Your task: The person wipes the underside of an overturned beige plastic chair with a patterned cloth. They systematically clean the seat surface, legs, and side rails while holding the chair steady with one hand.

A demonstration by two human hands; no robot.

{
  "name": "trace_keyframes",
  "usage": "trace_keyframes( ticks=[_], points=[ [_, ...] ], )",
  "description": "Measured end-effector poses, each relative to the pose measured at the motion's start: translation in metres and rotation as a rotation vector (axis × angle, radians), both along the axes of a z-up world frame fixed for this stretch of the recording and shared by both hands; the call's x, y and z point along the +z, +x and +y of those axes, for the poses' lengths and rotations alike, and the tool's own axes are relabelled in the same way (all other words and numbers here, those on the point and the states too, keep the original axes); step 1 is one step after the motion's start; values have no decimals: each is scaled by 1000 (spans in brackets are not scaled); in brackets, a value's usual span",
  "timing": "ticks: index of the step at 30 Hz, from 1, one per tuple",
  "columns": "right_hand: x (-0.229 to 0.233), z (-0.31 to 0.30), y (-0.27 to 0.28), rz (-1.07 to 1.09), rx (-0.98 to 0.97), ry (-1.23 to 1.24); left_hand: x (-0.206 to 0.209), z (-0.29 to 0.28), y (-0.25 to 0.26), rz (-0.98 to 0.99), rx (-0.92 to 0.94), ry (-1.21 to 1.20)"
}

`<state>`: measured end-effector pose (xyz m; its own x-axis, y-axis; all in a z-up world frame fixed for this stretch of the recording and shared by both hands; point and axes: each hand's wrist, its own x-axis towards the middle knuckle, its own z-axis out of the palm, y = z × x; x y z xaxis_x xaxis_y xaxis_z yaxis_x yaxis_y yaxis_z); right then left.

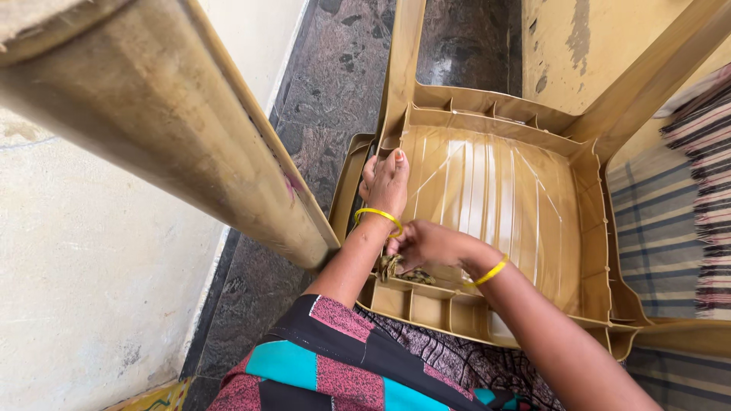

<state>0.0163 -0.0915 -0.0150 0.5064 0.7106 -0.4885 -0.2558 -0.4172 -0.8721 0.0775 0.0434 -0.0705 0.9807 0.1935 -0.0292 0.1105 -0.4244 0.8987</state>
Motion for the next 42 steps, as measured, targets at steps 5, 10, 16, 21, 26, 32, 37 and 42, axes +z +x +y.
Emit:
trace_keyframes(
  ticks=[5, 10, 16, 21, 26, 32, 37, 42],
  points=[
    [43, -78, 28, -26, -247, 209, 3, -2, -4, 5, -16, 15],
    [76, -102, 50, -808, -464, -354, 16, 0, -8, -20, -15, 20],
    [79, -52, 8, -1043, -301, -734, 11, -2, -8, -23, -11, 29],
    [84, -4, -12, -1210, -219, -701, 7, -1, -6, -48, 15, 24],
    [81, 10, -4, -1293, -117, -705, 5, -4, -6, -26, 24, 43],
    [119, -21, 71, -1014, -406, -792, 2, -3, 4, -98, 226, -173],
    [124, 4, 115, -1489, -227, -655, 0, 7, 10, -235, 401, -310],
    [88, 62, 146, -1523, 203, -835, 15, 12, 4, -196, 405, -457]
  ],
)
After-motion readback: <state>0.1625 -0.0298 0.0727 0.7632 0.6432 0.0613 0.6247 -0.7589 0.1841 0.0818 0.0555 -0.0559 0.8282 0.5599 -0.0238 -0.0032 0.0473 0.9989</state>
